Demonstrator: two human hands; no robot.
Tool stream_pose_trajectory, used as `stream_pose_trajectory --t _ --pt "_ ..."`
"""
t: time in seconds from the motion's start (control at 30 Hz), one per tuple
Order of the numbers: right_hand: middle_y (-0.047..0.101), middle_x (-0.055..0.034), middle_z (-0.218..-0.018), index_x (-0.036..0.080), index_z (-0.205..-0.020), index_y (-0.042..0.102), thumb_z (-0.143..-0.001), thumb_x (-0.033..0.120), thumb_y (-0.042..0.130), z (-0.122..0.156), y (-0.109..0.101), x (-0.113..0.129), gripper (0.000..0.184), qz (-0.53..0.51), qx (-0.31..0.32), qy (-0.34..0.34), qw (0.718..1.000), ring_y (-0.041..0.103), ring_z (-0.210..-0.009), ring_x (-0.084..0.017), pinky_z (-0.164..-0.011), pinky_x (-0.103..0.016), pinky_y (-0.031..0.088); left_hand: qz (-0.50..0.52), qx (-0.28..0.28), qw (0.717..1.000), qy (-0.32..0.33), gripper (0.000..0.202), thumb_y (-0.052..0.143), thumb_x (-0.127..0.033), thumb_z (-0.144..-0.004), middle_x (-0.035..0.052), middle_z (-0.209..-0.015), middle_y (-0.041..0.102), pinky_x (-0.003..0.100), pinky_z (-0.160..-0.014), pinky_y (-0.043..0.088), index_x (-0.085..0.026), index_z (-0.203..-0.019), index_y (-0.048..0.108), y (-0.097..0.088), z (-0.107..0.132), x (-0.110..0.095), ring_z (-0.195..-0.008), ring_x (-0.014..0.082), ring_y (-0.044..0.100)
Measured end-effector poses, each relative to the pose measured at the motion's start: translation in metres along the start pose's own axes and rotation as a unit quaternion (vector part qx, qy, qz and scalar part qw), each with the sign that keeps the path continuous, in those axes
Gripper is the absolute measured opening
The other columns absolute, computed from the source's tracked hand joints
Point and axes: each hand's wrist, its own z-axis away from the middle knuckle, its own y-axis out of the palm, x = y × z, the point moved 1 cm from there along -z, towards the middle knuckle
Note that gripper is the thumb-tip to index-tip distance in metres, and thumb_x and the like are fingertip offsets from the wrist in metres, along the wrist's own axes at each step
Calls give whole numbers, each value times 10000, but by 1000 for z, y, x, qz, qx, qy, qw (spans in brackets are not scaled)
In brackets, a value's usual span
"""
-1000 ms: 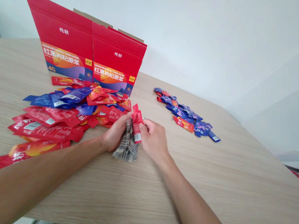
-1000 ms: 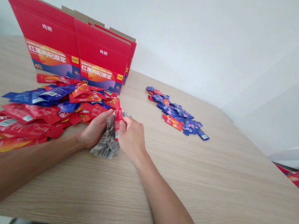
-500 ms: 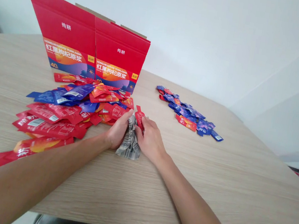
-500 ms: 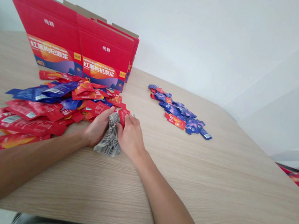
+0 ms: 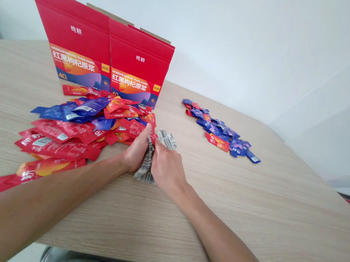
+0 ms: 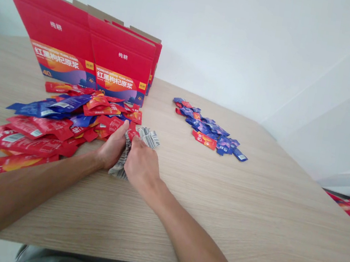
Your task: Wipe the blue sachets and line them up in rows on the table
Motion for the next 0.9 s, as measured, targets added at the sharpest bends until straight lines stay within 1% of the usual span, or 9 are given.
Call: stream_pose_trajectory --t 0.13,0.23,0.3,0.37,0.47,0.53,0.67,0.77,0.9 --pt "798 -55 -914 198 -1025 776 -1022 247 477 -8 -6 -22 302 -254 -47 17 966 731 -834 -222 -824 -322 549 -7 -11 1000 -4 650 403 -616 -1070 147 -1077 837 450 -985 621 -135 -1335 751 -3 -3 -2 -1009 335 803" --pt "793 -41 -898 192 -1056 744 -951 298 549 -20 0 -45 245 -492 -87 78 863 728 -777 -211 -744 -311 567 -4 0 1000 -11 682 353 -618 -1088 162 -1102 835 455 -1009 613 -117 -1352 734 0 -3 -2 -1031 326 804" --pt "809 -65 -957 182 -1136 720 -924 311 582 -26 8 -58 284 -548 -102 107 823 754 -826 -228 -767 -339 596 -4 11 1000 -19 709 313 -623 -1095 169 -1119 833 463 -1023 607 -112 -1358 728 3 -2 -1 -1056 326 802" --pt "818 -91 -1037 174 -1193 709 -912 270 597 -29 14 -66 318 -496 -115 115 853 772 -921 -237 -845 -372 613 -2 21 1000 -22 717 296 -621 -1096 175 -1137 831 476 -1026 605 -111 -1366 723 4 -2 0 -1070 328 799" --pt "761 -166 -1316 136 -1297 694 -877 123 595 -27 17 -66 432 -282 -159 83 942 722 -1201 -255 -1062 -431 564 8 28 999 -15 708 305 -611 -1095 184 -1154 827 494 -1015 608 -108 -1376 716 2 -3 1 -1057 333 800" --pt "700 -195 -1436 111 -1321 700 -886 63 565 -23 15 -59 458 -149 -162 41 975 654 -1337 -264 -1178 -451 489 12 32 999 -14 682 348 -609 -1087 182 -1160 825 497 -1012 609 -112 -1370 720 0 -5 2 -1031 333 803" --pt "669 -218 -1491 62 -1390 673 -1034 169 531 -14 10 -35 398 -22 -56 -37 998 614 -1414 -282 -1247 -432 421 17 11 1000 -20 645 392 -597 -1077 159 -1110 834 478 -1015 608 -122 -1328 749 -3 -5 1 -991 326 807" --pt "645 -237 -1517 23 -1433 631 -1056 200 540 -8 7 -19 427 16 -14 -29 999 603 -1436 -295 -1215 -392 444 21 -16 999 -27 654 368 -591 -1086 146 -1049 838 450 -993 616 -116 -1288 769 -4 -4 1 -962 318 810" --pt "796 -168 -1251 117 -1365 696 -1024 158 521 -4 2 -10 385 40 7 9 999 774 -1118 -287 -977 -363 555 11 -20 999 -34 653 411 -612 -1073 150 -1008 837 436 -950 626 -104 -1247 782 -6 -3 1 -929 323 812"
